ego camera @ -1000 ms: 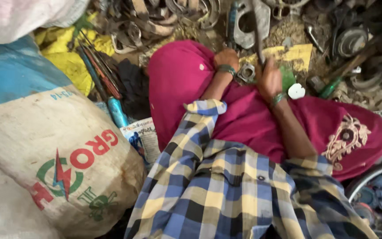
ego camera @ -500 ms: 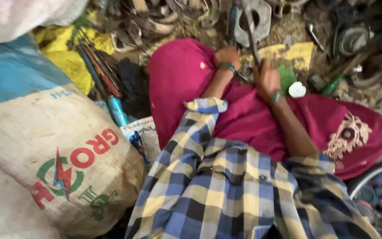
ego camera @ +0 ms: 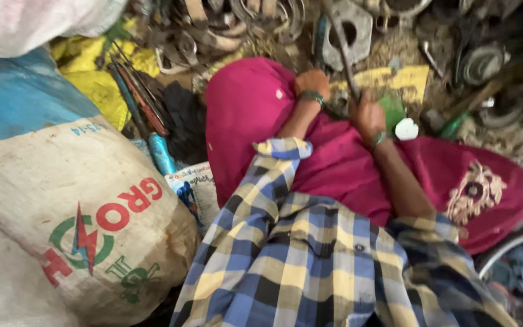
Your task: The person sits on the floor and uses a hammer and pliers to repeatedly strike and adjust a curved metal part. They reposition the part several times and continue hammering it against a metal base plate.
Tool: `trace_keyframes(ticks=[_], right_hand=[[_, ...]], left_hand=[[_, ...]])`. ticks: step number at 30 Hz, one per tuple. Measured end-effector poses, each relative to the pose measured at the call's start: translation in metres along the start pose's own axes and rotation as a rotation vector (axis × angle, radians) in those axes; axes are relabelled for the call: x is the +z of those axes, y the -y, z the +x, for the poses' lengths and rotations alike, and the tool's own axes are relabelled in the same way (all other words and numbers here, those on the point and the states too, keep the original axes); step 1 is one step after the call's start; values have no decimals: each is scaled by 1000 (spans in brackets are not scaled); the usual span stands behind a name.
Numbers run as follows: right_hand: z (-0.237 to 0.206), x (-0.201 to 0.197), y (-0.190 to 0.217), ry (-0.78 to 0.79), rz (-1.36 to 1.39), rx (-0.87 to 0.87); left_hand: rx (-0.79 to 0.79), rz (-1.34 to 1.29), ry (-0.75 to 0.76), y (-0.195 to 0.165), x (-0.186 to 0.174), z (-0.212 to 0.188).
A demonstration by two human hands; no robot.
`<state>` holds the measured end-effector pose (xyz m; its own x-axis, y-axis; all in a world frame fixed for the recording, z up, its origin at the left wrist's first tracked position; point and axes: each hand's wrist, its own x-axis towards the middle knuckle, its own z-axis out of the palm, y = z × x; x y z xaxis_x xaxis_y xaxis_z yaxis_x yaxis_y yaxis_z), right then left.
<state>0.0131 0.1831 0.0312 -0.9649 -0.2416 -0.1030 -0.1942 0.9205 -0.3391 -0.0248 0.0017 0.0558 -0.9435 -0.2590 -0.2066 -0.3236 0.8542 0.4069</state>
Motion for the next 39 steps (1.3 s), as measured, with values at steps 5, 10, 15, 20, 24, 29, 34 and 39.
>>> trace_keyframes(ticks=[5,10,15,20,24,29,34,39], right_hand=[[12,-20,9,-419,573,-67],[16,-4,12,-241,282,-48],[8,-2,13,4,-99,-44],[12,-26,23,-356,408,-31],[15,-19,24,-407,461,-88],[6,0,16,-87,-159,-146],[8,-18,11,-297,299,-84],[19,-33,20,-537,655,-104]], left_hand=[[9,0,-5,2,9,2],[29,36,14,1,7,2],[53,3,23,2,2,-2],[13,7,-23,3,10,0],[19,31,-48,2,3,0],[38,4,33,2,-10,-5],[26,2,34,2,-5,-3],[21,-22,-50,4,3,3]])
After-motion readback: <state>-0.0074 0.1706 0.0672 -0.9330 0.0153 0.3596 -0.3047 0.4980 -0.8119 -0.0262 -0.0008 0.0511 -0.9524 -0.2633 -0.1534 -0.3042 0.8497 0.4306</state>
